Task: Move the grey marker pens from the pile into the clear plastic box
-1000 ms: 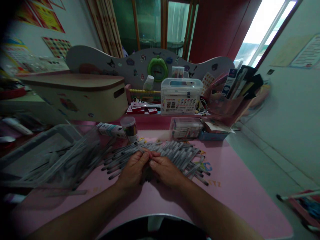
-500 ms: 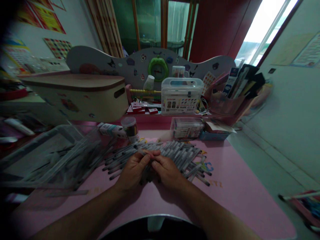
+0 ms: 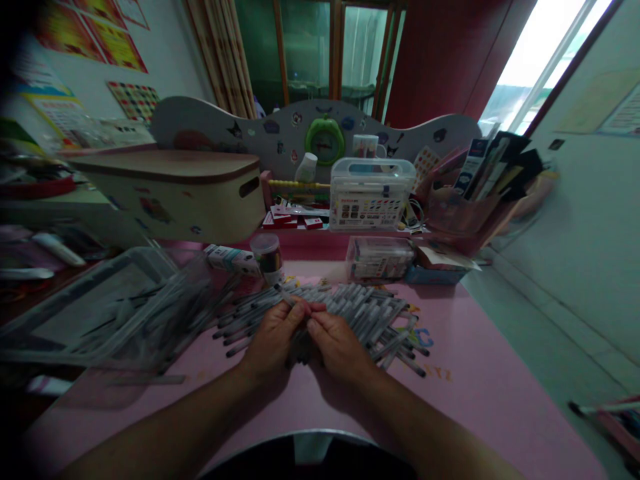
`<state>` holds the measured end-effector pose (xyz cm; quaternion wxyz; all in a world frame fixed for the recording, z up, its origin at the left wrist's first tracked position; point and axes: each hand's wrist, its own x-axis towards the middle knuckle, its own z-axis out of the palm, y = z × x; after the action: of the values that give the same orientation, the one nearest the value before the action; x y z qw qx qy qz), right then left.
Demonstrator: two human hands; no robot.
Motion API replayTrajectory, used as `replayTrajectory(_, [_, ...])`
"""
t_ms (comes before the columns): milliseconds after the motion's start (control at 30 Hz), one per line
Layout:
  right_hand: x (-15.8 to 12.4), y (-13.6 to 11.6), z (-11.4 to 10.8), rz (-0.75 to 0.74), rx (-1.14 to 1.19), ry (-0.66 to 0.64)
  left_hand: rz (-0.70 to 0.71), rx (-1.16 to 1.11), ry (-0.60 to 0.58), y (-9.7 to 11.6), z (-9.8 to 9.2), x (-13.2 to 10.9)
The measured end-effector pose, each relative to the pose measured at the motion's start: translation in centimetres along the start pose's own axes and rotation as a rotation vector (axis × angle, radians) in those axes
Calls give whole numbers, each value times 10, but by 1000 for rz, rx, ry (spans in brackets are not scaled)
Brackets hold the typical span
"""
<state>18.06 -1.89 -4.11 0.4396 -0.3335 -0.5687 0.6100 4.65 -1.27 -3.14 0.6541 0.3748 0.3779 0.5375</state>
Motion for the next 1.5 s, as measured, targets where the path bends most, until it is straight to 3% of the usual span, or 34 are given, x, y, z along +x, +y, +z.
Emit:
replayTrajectory(267, [2,0,1,71,122,-13,47,80,-17,-3,-3,-1])
replayTrajectory(533, [-7,3,17,203,497,7,4,23,-16,8,-1,0])
replayTrajectory(633, [-9,4,19,186,443,9,17,29,13,10,-3,2])
replayTrajectory(800, [-7,0,3,142,133,63,89,21,125,15,-12,9])
replayTrajectory(867, [-4,-1,-5,101,51,146,36,10,69,18,-16,11])
replayTrajectory(967, [1,-1,-12,40,49,225,-145,14,-160,20,-20,13])
replayTrajectory(1100, [4,-3,-12,109,80,229,-346,22,-409,19,-27,14])
replayTrajectory(1233, [2,-1,-12,184,93,194,-459,-81,-530,18,-33,13])
replayTrajectory(1333, [3,1,-13,258,198,147,-476,-181,-494,18,-31,10])
replayTrajectory(1500, [8,-2,-15,237,263,306,-244,-179,-200,16,-17,1])
